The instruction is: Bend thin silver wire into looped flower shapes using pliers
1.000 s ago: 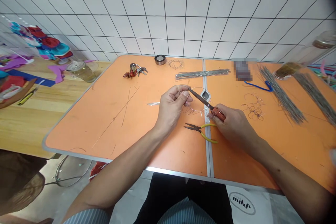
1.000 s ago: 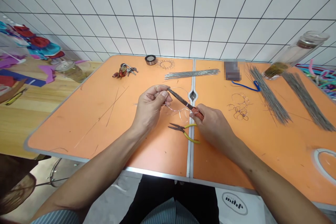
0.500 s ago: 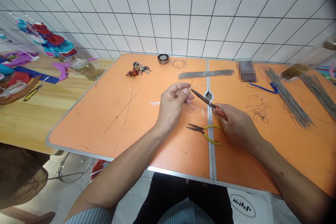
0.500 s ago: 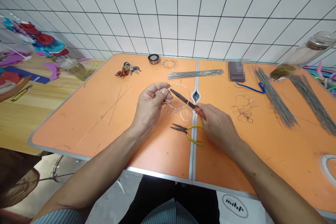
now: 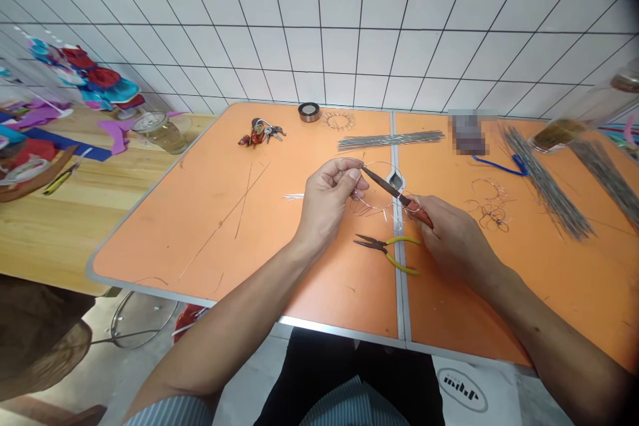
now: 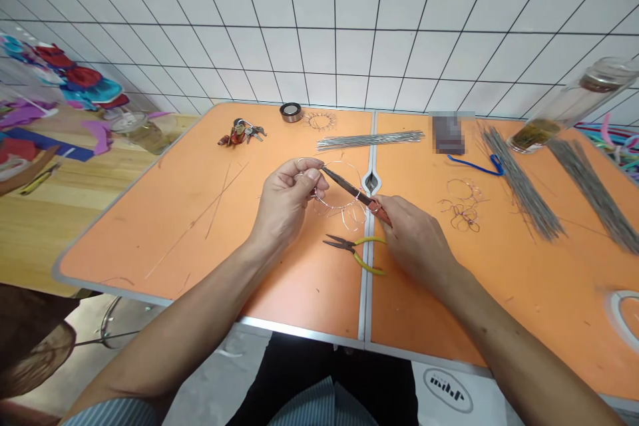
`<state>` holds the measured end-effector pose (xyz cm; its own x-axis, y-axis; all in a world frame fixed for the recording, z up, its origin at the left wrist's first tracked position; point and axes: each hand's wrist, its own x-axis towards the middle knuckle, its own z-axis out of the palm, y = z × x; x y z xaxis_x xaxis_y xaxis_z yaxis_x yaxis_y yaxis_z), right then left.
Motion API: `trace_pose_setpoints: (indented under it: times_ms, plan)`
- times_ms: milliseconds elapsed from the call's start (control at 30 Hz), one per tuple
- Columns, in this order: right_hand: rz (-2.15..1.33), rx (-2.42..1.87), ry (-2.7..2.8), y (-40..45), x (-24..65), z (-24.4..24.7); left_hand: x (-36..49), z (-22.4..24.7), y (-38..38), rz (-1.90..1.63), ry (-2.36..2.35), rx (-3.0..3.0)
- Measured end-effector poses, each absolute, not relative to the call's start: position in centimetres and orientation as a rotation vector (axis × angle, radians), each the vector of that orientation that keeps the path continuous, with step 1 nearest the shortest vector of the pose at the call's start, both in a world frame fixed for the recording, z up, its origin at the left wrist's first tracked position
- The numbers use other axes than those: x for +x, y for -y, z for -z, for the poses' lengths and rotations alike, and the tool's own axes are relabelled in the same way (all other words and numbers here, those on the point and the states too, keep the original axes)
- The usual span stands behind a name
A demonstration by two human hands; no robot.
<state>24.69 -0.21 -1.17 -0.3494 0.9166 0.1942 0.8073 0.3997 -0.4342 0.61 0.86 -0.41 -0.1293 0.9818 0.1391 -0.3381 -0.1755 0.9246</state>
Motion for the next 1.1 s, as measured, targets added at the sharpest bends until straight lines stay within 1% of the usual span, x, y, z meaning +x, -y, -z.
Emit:
trace_pose_setpoints:
  times_ms: [333, 600, 800, 1100]
  plan:
    - [-0.526, -1.468, 2.249, 0.23, 24.47, 0.89, 0.48, 0.63, -1.02, -1.562, -0.935, 1.035]
    - [-0.463, -1.483, 2.25, 0.65, 24.45, 1.22, 0.54, 0.83, -1.02, -1.569, -0.926, 1.049]
    - [-0.512, -1.447, 2.232, 0.22, 24.3, 1.15, 0.44, 0.7, -1.14, -1.563, -0.933, 1.046]
    - [-0.476, -1.436, 2.266, 0.35, 24.59, 0.83, 0.6, 0.65, -0.9, -1.521, -0.911, 1.061]
